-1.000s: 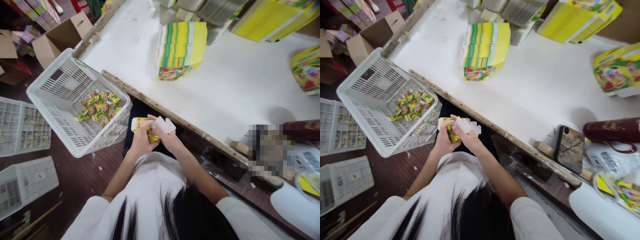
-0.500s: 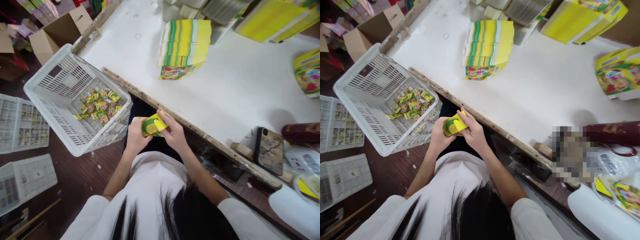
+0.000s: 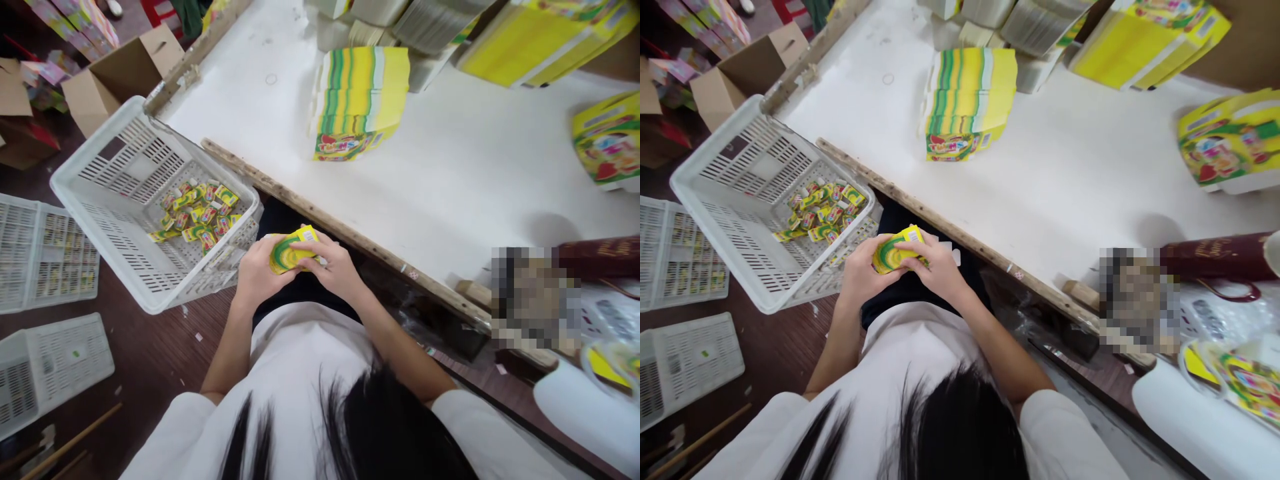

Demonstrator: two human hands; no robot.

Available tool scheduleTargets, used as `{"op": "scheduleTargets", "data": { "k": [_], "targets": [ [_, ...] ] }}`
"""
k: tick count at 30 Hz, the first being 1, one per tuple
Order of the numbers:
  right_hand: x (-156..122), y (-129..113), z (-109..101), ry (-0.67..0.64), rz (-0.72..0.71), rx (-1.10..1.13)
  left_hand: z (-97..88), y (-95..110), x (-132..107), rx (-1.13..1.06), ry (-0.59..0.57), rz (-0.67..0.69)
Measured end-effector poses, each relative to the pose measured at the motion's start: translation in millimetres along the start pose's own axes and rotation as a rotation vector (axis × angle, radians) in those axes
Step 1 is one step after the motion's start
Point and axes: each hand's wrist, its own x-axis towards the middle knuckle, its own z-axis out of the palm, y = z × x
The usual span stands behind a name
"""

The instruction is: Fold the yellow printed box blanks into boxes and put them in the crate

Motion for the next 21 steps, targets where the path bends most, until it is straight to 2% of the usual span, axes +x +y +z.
{"op": "scheduleTargets", "data": {
  "k": [3,9,15,21],
  "targets": [
    [-2,1,7,0.010,-0.003,-0.027,-6.3,-2,0,-0.010,-0.006,0.010],
    [2,10,-12,-0.154,-0.036,-0.051,-7.3,-9,1,-0.055,-0.062,-0.002],
    [5,11,-12,-0.077,-0.002,0.026,1.3,-10,-1,-0.048,-0.027,0.002],
    [7,9,-23,-0.209,-0.015,0.086,-2.1,-15,0,-0.113,-0.063,-0.014]
  ]
}}
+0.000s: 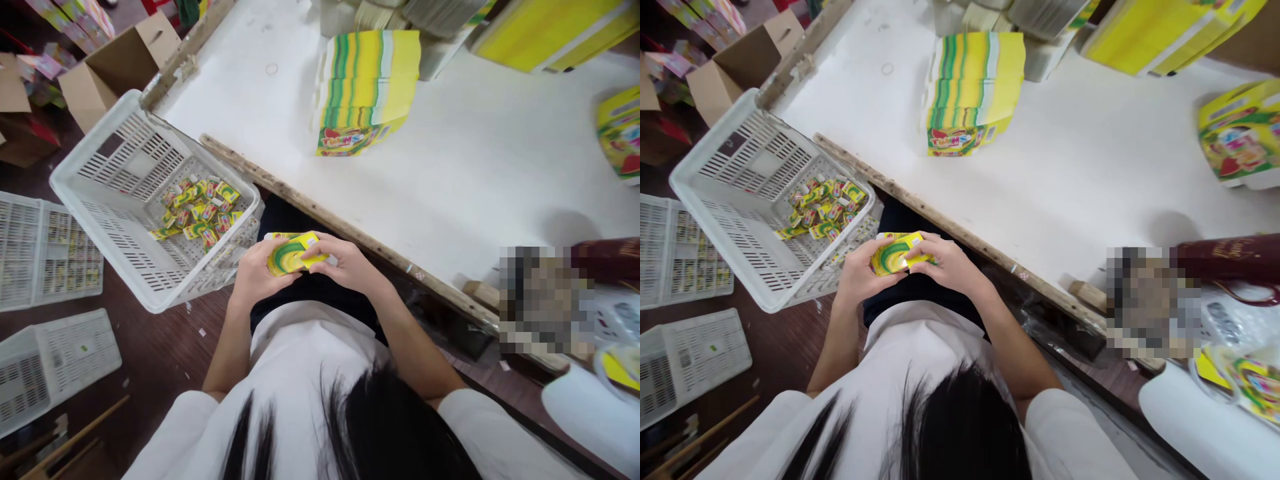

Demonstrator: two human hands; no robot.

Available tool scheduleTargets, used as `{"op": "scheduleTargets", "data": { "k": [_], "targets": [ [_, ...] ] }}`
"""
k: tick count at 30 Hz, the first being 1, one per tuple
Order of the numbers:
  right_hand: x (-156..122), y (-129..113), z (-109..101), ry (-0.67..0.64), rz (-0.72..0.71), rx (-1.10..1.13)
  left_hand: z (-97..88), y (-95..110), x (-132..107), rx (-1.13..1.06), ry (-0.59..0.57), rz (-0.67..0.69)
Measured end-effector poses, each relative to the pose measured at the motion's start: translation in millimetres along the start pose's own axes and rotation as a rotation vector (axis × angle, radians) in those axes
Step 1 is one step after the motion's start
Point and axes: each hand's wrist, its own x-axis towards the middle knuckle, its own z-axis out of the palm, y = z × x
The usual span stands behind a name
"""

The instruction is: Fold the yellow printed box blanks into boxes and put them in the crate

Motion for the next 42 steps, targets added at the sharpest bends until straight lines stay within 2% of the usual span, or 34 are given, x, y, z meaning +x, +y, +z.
{"op": "scheduleTargets", "data": {
  "k": [8,17,23,25,30,35,39,42],
  "targets": [
    [-5,-3,15,0.138,-0.014,-0.084,-3.5,12,7,-0.009,0.023,0.039],
    [-10,1,2,0.045,-0.032,-0.113,-0.9,4,3,0.006,0.012,0.053],
    [-12,2,6,0.036,-0.031,-0.096,-1.5,2,3,0.010,0.003,0.044],
    [-12,-1,12,0.072,-0.014,-0.120,0.9,4,5,0.022,0.013,0.055],
    [-9,-7,30,0.277,0.054,-0.212,11.4,12,8,0.081,0.146,0.095],
    [-6,-5,31,0.216,0.017,-0.045,11.9,12,8,0.076,0.154,0.105],
    [-3,-5,32,0.260,0.046,0.069,17.4,14,7,0.069,0.194,0.094],
    [-2,-4,28,0.283,0.069,0.229,12.1,3,7,0.041,0.214,0.014]
  ]
}}
